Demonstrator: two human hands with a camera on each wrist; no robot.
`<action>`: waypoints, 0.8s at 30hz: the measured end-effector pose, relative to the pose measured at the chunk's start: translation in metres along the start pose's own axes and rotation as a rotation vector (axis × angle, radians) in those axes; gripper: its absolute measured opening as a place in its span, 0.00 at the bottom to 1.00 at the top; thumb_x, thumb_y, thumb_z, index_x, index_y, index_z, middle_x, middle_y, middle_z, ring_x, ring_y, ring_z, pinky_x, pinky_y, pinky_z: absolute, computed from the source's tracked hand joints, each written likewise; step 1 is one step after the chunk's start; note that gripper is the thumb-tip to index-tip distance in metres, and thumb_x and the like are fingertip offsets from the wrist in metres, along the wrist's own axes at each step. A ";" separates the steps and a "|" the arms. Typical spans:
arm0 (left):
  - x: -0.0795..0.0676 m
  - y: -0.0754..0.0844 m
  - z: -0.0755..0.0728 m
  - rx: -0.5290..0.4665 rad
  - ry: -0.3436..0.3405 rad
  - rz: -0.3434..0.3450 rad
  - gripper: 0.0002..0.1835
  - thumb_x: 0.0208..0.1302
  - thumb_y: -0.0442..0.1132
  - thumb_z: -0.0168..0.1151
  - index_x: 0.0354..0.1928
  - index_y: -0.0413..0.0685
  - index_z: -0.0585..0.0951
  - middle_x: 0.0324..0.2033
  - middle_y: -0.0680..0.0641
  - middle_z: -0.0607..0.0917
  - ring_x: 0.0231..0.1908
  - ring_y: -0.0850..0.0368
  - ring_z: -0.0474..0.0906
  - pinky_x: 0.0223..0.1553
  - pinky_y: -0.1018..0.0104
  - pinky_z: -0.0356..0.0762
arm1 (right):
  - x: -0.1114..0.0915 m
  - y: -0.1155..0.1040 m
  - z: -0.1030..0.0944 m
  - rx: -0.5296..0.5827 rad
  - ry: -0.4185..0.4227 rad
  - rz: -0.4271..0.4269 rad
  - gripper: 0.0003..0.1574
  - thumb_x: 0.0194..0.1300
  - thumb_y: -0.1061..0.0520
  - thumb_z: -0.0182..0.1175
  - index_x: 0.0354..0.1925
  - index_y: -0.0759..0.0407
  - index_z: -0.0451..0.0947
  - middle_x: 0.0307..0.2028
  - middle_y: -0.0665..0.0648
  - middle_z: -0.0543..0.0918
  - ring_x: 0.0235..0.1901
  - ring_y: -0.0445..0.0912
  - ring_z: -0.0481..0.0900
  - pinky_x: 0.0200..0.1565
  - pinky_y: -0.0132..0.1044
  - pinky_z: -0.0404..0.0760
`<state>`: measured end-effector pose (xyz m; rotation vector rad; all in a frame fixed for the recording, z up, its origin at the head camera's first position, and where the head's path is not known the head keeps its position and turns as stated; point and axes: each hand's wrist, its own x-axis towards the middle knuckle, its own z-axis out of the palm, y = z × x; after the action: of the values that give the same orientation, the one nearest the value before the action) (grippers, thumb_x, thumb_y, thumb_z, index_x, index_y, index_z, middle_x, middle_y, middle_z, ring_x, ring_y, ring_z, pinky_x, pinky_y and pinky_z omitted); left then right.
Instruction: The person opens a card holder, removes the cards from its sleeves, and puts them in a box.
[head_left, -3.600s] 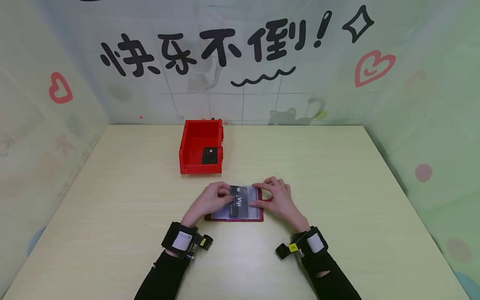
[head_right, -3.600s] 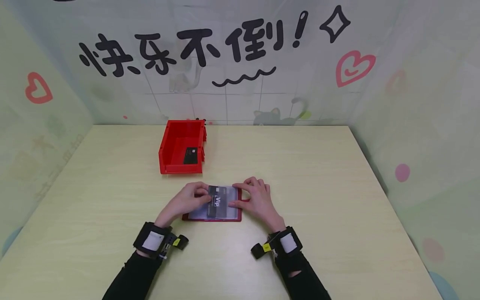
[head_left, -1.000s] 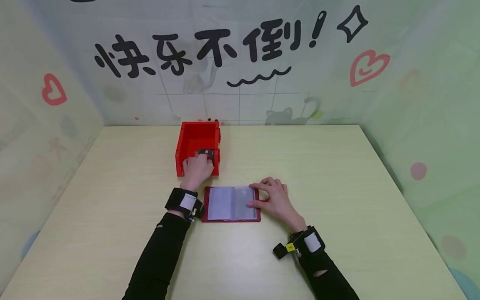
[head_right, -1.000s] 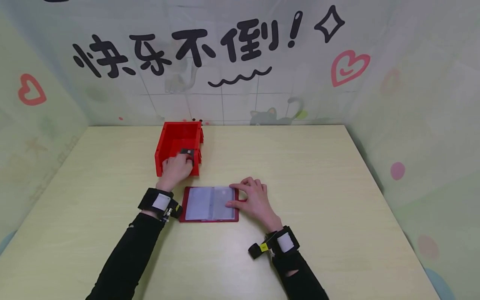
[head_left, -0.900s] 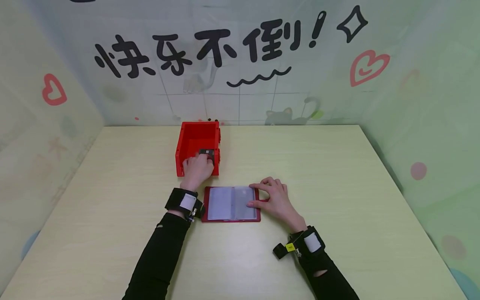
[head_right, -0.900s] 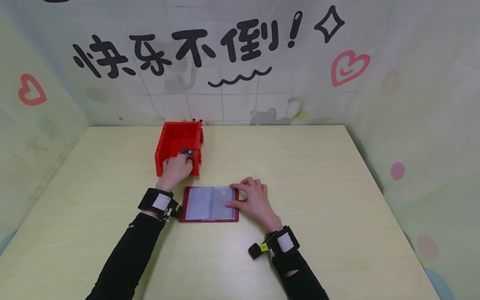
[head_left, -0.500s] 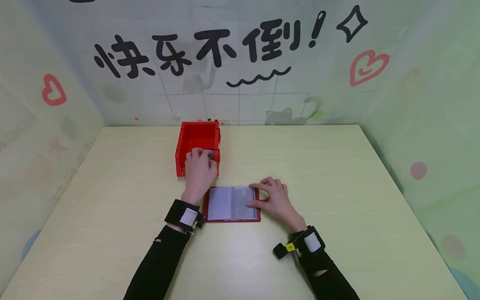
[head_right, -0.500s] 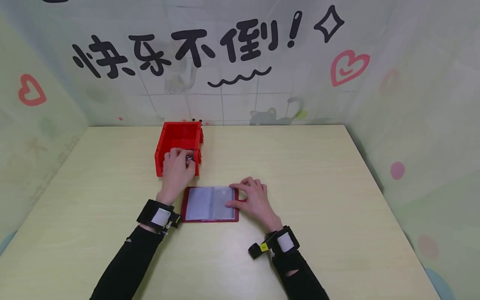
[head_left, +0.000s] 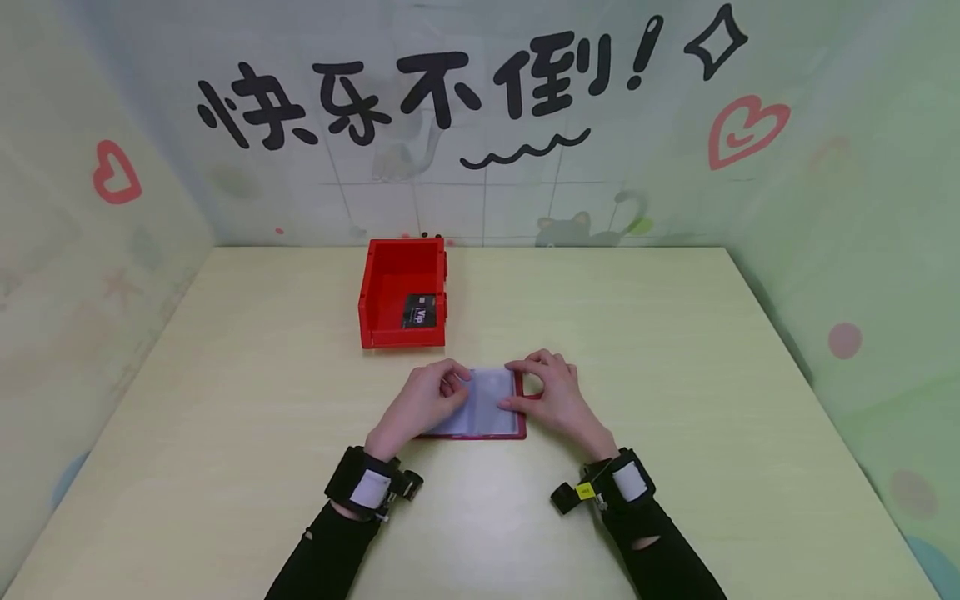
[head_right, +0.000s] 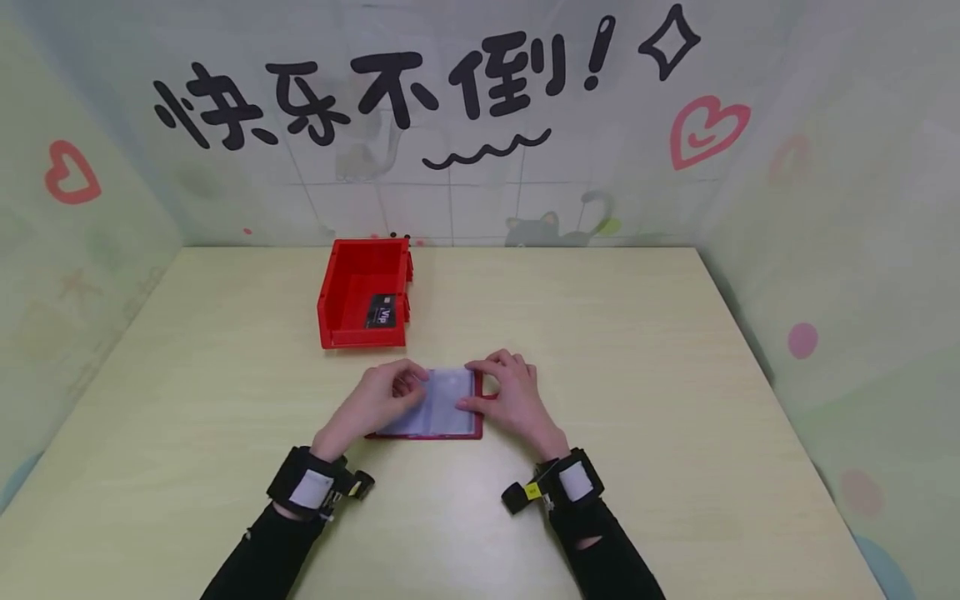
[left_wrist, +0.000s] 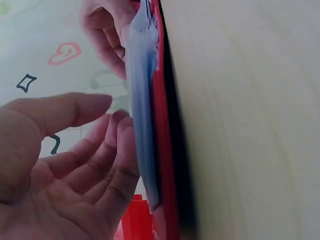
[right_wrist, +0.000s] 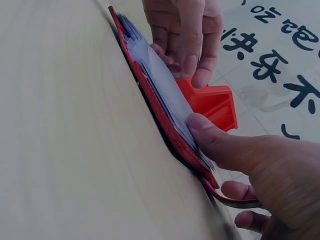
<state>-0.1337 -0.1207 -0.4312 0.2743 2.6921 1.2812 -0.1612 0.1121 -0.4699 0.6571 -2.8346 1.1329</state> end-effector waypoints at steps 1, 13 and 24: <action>0.000 -0.001 0.000 -0.008 -0.013 -0.005 0.10 0.65 0.35 0.65 0.48 0.42 0.83 0.33 0.47 0.84 0.34 0.58 0.77 0.41 0.68 0.78 | 0.000 0.000 0.000 0.029 -0.001 0.006 0.30 0.53 0.47 0.77 0.53 0.53 0.84 0.45 0.56 0.81 0.48 0.52 0.71 0.50 0.45 0.59; 0.005 -0.007 -0.002 -0.088 -0.096 -0.090 0.19 0.68 0.51 0.64 0.51 0.45 0.85 0.42 0.47 0.88 0.40 0.56 0.81 0.46 0.63 0.82 | 0.001 -0.011 -0.011 0.563 -0.215 0.023 0.20 0.76 0.57 0.54 0.61 0.63 0.78 0.55 0.65 0.85 0.58 0.58 0.81 0.52 0.42 0.85; 0.003 -0.005 -0.005 -0.117 -0.086 -0.133 0.24 0.65 0.54 0.67 0.54 0.45 0.84 0.47 0.46 0.88 0.45 0.53 0.83 0.50 0.57 0.83 | 0.001 -0.013 -0.002 0.337 -0.265 -0.138 0.29 0.65 0.58 0.67 0.64 0.57 0.78 0.57 0.60 0.83 0.53 0.53 0.70 0.50 0.39 0.73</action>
<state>-0.1380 -0.1271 -0.4320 0.1312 2.5067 1.3479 -0.1571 0.1044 -0.4596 1.0788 -2.7635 1.6253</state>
